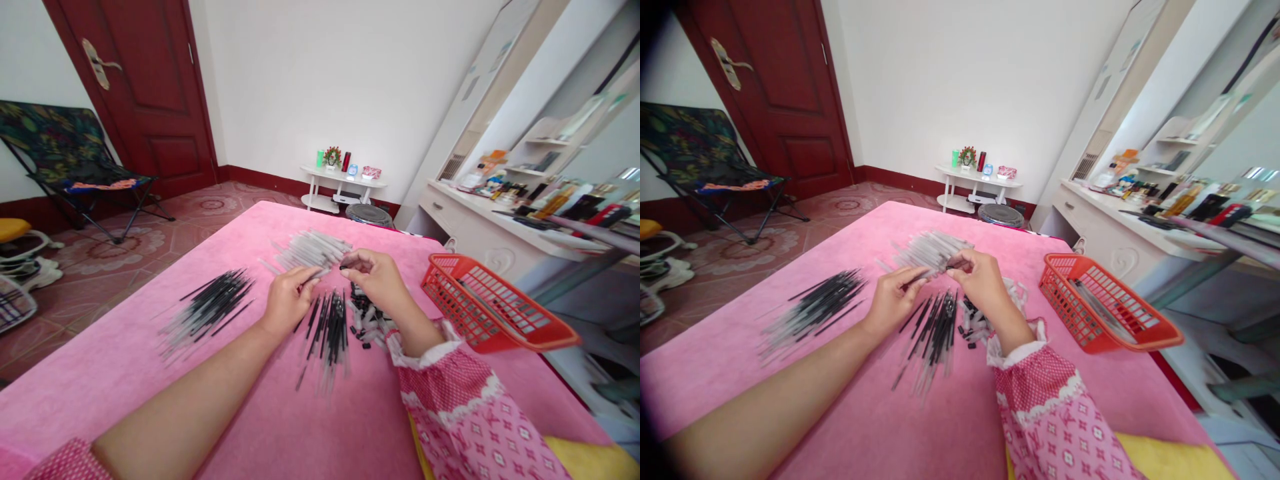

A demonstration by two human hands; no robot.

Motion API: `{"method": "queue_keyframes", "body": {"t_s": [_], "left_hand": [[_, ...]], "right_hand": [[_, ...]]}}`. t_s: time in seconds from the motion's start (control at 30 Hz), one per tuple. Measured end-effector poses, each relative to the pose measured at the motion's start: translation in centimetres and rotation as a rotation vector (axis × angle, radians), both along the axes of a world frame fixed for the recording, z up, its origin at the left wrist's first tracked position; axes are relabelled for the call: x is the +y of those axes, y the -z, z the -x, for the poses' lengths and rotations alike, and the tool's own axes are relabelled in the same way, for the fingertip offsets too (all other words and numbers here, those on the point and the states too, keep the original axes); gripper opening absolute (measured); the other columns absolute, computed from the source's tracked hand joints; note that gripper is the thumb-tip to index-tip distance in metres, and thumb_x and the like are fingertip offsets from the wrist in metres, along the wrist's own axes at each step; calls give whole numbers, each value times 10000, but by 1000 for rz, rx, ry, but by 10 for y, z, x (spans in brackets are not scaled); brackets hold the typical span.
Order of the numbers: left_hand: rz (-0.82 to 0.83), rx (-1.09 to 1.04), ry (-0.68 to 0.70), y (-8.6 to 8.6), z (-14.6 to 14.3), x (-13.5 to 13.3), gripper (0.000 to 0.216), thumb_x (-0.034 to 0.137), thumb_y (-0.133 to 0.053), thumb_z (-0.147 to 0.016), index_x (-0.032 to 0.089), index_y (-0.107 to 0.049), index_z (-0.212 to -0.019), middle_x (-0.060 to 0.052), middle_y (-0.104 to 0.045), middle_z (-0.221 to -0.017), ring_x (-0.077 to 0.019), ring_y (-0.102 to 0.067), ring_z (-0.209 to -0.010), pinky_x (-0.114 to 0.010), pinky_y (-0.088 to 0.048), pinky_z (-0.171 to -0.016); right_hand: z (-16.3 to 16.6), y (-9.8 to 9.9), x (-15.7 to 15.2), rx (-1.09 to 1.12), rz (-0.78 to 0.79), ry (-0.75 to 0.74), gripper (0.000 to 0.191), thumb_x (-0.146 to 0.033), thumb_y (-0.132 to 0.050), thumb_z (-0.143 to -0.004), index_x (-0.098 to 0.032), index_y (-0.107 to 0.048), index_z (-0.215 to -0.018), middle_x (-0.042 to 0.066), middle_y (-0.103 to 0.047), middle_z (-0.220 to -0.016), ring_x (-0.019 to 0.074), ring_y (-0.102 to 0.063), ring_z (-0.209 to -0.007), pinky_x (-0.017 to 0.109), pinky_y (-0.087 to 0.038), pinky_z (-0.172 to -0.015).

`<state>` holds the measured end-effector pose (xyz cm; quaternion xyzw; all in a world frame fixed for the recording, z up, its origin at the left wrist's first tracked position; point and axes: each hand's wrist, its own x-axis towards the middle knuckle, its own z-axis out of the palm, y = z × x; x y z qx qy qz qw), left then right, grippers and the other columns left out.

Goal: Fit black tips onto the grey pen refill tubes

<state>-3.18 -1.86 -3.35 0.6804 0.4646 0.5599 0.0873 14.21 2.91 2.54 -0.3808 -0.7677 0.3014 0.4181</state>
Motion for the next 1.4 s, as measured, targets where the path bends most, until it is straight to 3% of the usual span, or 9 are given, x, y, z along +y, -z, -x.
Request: {"method": "queue_keyframes", "body": {"t_s": [0.2, 0.9, 1.23, 1.4], "left_hand": [[13, 36, 21, 1, 0, 1, 239, 185, -512, -836, 195, -669, -1016, -53, -692, -943, -164, -623, -869, -276, -472, -780], [22, 127, 42, 3, 0, 0, 287, 123, -506, -812, 197, -661, -1042, -57, -680, -911, -171, -610, -843, -284, -468, -755], [30, 145, 57, 7, 2, 1, 328, 107, -497, -807, 219, -656, -1070, -57, -682, -944, -174, -616, -871, -295, -475, -786], [14, 150, 71, 6, 1, 0, 327, 115, -498, -808, 228, -658, -1069, -56, -684, -948, -175, -619, -873, -295, -481, -783]], "right_hand": [[2, 10, 2, -37, -14, -9, 164, -136, -600, -678, -165, -669, -823, 34, -688, -790, 161, -627, -714, 283, -476, -689], [5, 8, -3, -136, -72, -3, 181, -113, -597, -686, -155, -671, -846, 39, -689, -817, 149, -622, -716, 264, -464, -691], [7, 6, -10, -283, -140, 2, 80, -159, -569, -756, -163, -647, -776, 30, -667, -761, 156, -596, -721, 251, -421, -673], [10, 7, -16, -448, -196, 112, 307, -301, -441, -873, -173, -589, -637, 28, -608, -612, 146, -538, -593, 239, -358, -572]]}}
